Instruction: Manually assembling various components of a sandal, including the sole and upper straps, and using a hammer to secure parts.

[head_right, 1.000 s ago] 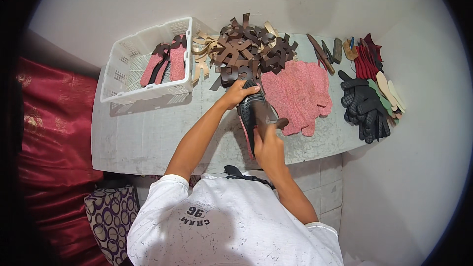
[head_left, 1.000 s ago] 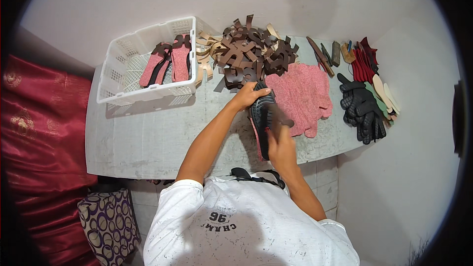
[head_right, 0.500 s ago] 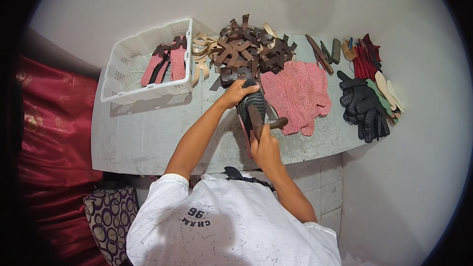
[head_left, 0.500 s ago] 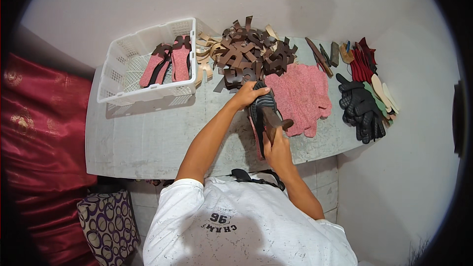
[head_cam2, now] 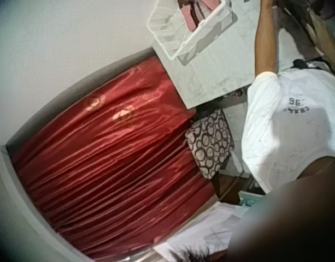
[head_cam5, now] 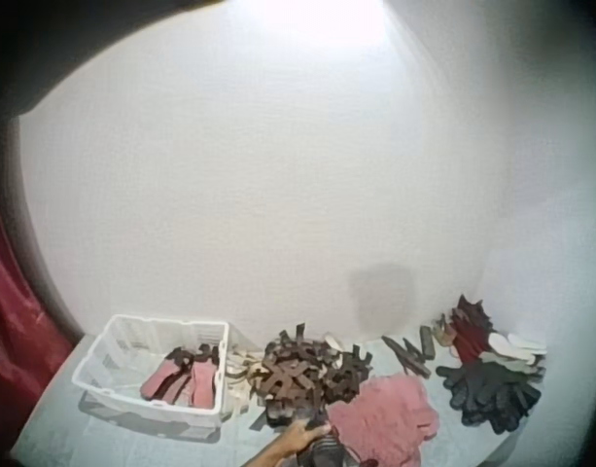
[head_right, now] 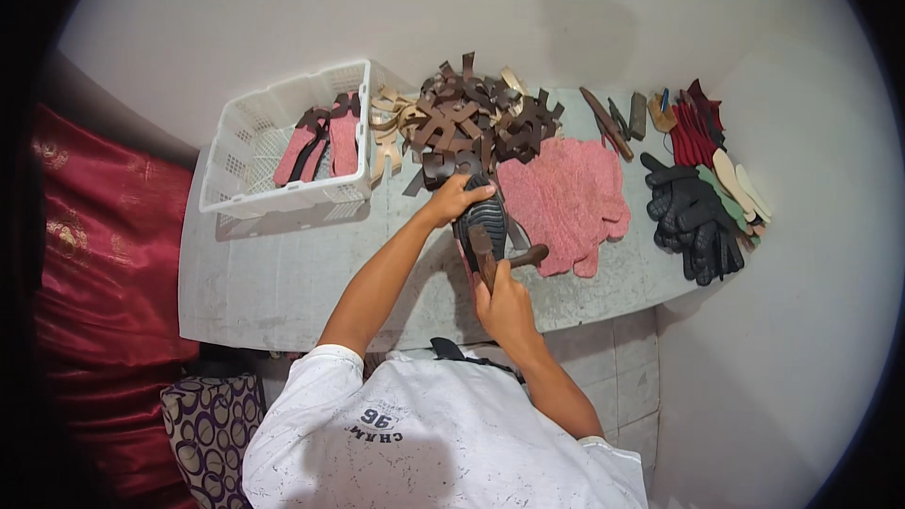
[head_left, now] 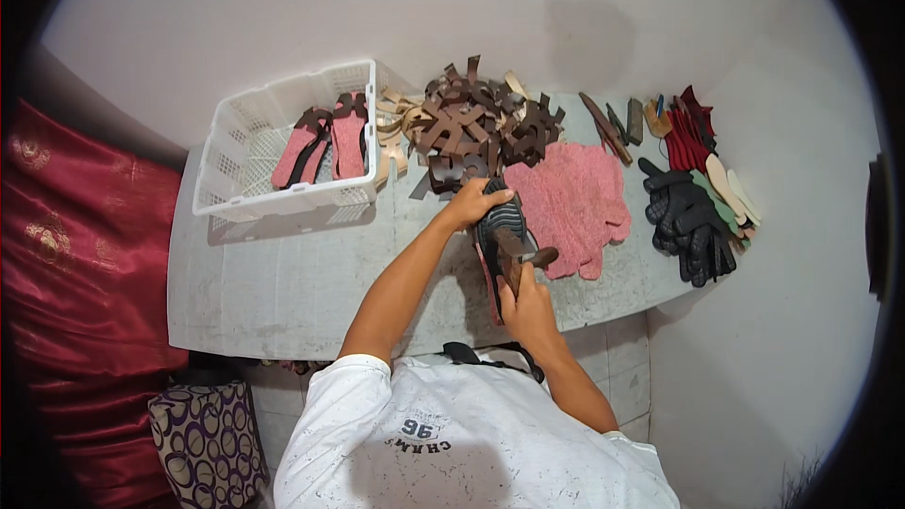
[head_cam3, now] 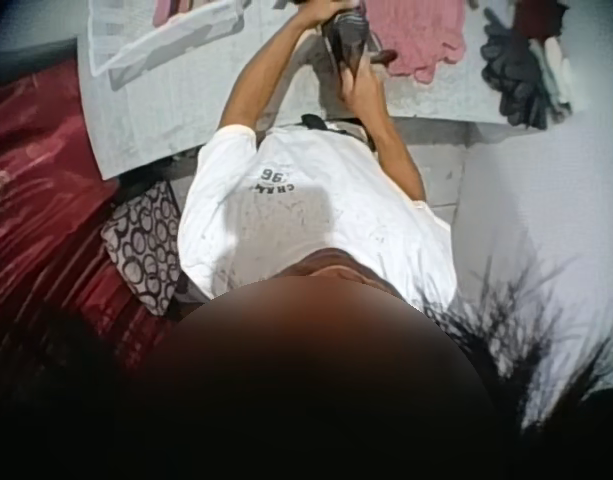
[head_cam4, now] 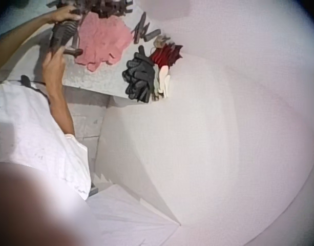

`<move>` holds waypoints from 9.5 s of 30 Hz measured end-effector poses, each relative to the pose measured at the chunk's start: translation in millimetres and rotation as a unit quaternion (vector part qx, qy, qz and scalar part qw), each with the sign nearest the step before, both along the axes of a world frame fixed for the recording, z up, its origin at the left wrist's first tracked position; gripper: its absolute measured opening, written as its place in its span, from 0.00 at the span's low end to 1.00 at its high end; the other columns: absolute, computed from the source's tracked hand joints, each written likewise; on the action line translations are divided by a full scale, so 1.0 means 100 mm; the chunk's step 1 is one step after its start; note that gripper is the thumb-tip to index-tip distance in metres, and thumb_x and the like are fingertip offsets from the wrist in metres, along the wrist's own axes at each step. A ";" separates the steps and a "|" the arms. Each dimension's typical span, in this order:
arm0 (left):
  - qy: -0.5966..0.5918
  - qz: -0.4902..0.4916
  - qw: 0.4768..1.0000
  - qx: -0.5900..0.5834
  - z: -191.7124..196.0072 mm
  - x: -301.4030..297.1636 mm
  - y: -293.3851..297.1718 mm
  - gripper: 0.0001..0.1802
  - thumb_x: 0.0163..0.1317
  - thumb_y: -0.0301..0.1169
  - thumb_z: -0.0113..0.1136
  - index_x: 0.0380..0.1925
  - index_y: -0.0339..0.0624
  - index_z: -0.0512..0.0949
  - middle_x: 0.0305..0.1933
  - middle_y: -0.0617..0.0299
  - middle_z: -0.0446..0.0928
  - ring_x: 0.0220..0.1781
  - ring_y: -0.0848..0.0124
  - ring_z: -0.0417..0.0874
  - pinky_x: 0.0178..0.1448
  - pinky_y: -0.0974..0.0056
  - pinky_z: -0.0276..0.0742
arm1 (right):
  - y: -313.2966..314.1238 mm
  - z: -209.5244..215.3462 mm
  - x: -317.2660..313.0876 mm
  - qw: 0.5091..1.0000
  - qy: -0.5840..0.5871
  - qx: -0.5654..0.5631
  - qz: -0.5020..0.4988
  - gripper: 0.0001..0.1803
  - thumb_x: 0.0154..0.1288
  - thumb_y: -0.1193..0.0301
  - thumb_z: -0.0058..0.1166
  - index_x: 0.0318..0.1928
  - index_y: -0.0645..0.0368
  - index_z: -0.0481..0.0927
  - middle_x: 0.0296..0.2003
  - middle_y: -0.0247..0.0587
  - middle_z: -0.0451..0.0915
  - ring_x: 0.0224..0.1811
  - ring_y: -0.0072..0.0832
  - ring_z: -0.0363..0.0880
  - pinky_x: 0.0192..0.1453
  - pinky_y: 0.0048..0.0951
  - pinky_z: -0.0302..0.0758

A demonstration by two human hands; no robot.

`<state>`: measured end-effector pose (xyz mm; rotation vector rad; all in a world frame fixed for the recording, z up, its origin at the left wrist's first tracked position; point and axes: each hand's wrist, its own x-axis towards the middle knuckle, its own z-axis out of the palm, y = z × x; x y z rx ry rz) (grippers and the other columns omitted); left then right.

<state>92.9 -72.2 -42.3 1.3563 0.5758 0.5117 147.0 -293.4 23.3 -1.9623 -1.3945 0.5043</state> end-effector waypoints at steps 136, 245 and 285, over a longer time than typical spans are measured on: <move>-0.037 0.046 0.990 0.124 0.48 0.02 0.83 0.14 0.62 0.36 0.62 0.35 0.32 0.80 0.32 0.63 0.81 0.33 0.77 0.80 0.40 0.71 0.77 | 0.01 0.12 0.34 0.936 -0.039 0.347 0.046 0.14 0.63 0.75 0.52 0.48 0.71 0.72 0.23 0.55 0.78 0.22 0.41 0.80 0.26 0.35 0.72; -0.026 0.104 0.990 0.094 0.34 -0.16 0.79 0.16 0.61 0.36 0.64 0.38 0.32 0.80 0.32 0.62 0.81 0.33 0.76 0.80 0.39 0.70 0.76 | -0.10 0.50 0.45 0.974 0.181 0.125 -0.060 0.15 0.65 0.71 0.53 0.48 0.68 0.72 0.20 0.45 0.76 0.20 0.32 0.75 0.25 0.33 0.68; -0.014 0.112 0.989 0.094 0.30 -0.14 0.81 0.14 0.62 0.34 0.62 0.39 0.33 0.80 0.34 0.62 0.81 0.34 0.76 0.80 0.40 0.70 0.76 | -0.12 0.50 0.37 0.987 0.149 0.055 -0.016 0.11 0.65 0.73 0.53 0.44 0.67 0.72 0.16 0.46 0.72 0.16 0.27 0.70 0.21 0.31 0.65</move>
